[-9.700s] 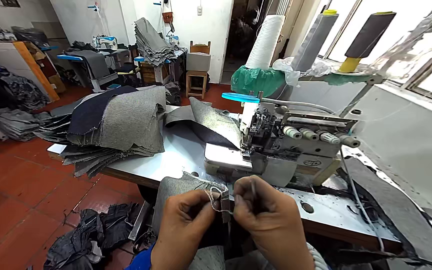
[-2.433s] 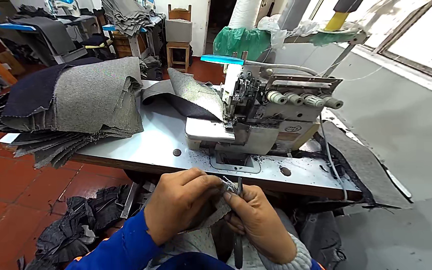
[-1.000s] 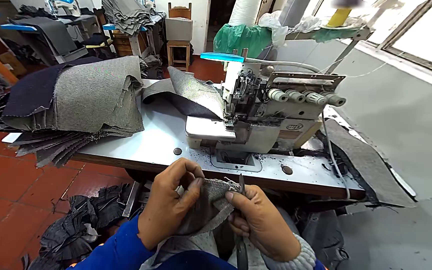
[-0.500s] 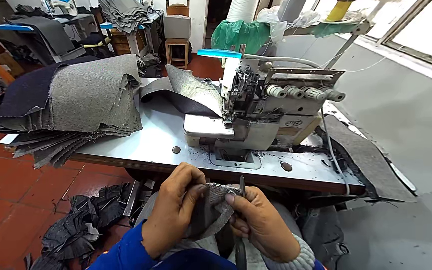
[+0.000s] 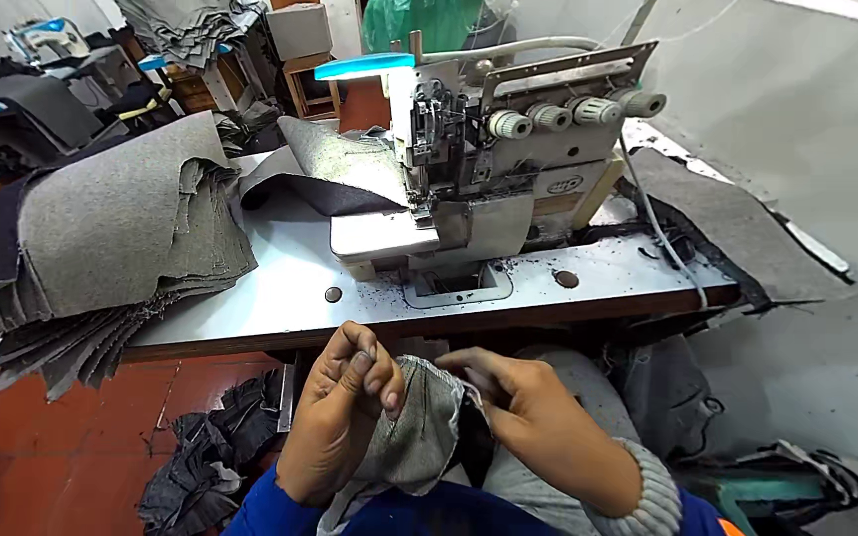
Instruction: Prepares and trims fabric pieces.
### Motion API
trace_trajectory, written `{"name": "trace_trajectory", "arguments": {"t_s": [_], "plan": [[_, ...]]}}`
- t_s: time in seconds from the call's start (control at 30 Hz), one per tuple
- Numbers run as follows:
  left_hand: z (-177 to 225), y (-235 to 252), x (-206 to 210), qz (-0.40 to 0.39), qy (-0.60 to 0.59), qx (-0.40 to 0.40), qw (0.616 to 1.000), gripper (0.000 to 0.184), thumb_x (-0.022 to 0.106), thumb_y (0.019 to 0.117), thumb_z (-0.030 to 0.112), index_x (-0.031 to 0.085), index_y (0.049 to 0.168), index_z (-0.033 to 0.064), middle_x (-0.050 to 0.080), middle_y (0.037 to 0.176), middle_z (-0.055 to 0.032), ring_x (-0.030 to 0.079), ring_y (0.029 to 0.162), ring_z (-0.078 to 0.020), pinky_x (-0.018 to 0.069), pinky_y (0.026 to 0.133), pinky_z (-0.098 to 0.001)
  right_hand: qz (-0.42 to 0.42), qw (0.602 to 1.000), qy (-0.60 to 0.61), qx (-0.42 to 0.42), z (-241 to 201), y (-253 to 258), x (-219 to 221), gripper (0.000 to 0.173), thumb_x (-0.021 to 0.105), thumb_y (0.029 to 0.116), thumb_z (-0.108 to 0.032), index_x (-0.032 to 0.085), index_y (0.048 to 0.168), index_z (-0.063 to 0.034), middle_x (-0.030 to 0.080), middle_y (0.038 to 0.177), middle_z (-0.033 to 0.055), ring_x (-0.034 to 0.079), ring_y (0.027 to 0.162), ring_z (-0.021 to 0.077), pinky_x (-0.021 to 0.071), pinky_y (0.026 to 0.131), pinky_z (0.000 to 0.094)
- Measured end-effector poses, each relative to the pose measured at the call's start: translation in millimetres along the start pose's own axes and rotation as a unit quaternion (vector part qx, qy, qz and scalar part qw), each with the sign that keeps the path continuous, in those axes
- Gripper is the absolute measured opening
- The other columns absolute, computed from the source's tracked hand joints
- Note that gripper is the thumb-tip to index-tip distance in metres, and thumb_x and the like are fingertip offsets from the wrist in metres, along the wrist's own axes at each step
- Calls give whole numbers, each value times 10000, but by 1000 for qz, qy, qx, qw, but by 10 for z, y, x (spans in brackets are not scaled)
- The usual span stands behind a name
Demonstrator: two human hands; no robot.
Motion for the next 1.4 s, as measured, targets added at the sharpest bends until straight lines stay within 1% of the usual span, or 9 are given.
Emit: {"name": "trace_trajectory", "arguments": {"t_s": [0.17,0.33,0.47,0.53,0.63,0.83,0.97,1.3,1.4], "plan": [[55,-94,-82,-26,158,21,987,96,514,1075,182,579,1030,129,607,820,31,636,755,-77,566,740,-254,-7,1000,-14,18,48,-111,66,194,624,882,-192,604,715,-97,504,598,-19,461,535,43,365,491,246],[169,-221,-115,28,275,34,961,105,541,1061,167,617,1017,110,643,789,37,645,707,-61,574,711,-246,-27,981,184,48,161,-177,118,201,633,964,-258,613,785,-170,443,611,-134,399,520,-62,326,471,149],[43,-263,80,0,446,78,891,304,672,991,184,695,1205,-30,713,1095,-92,702,863,-117,623,754,-283,-59,956,283,54,176,-176,224,131,621,1000,-217,666,886,-169,496,628,-139,427,496,-60,362,447,139],[-16,-254,166,-7,467,98,879,267,689,971,123,714,1171,-52,717,1068,-117,705,878,-124,624,776,-275,-68,949,302,50,167,-179,264,122,614,1008,-205,660,898,-178,495,627,-140,435,494,-62,373,446,136],[-34,-242,234,-7,482,133,866,123,686,959,59,738,999,-45,721,959,-113,694,846,-111,608,768,-252,-65,949,304,47,168,-180,299,112,614,987,-173,653,882,-181,503,634,-138,447,499,-56,382,447,140],[-26,-215,161,-11,476,90,875,139,628,999,77,707,1002,-38,685,935,-93,654,783,-88,579,711,-235,-57,935,347,43,112,-155,267,206,584,1025,-212,647,832,-181,486,601,-134,439,476,-58,380,432,132],[-105,-228,173,-33,510,71,857,176,580,1027,104,682,1003,-37,657,924,-104,628,794,-98,550,727,-231,-29,943,331,25,79,-148,281,223,598,976,-158,599,757,-200,459,594,-141,419,488,-66,346,438,128],[-225,-298,35,27,326,-4,945,143,508,1049,92,616,1017,3,594,830,24,566,710,-28,503,650,-207,62,964,257,22,149,-181,169,234,622,937,-127,578,719,-199,476,608,-154,432,524,-85,365,469,115],[-246,-257,10,24,206,-15,978,173,475,1071,116,625,1036,38,644,947,9,591,776,-33,518,693,-208,61,961,269,29,158,-211,243,218,611,931,-106,587,730,-186,474,610,-143,434,515,-74,365,455,123]]}}
Point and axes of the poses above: each hand's wrist, its own y-axis towards the middle knuckle, its own x-axis out of the palm, z = x × y, the point moved 9 cm from there along y, towards the middle knuckle
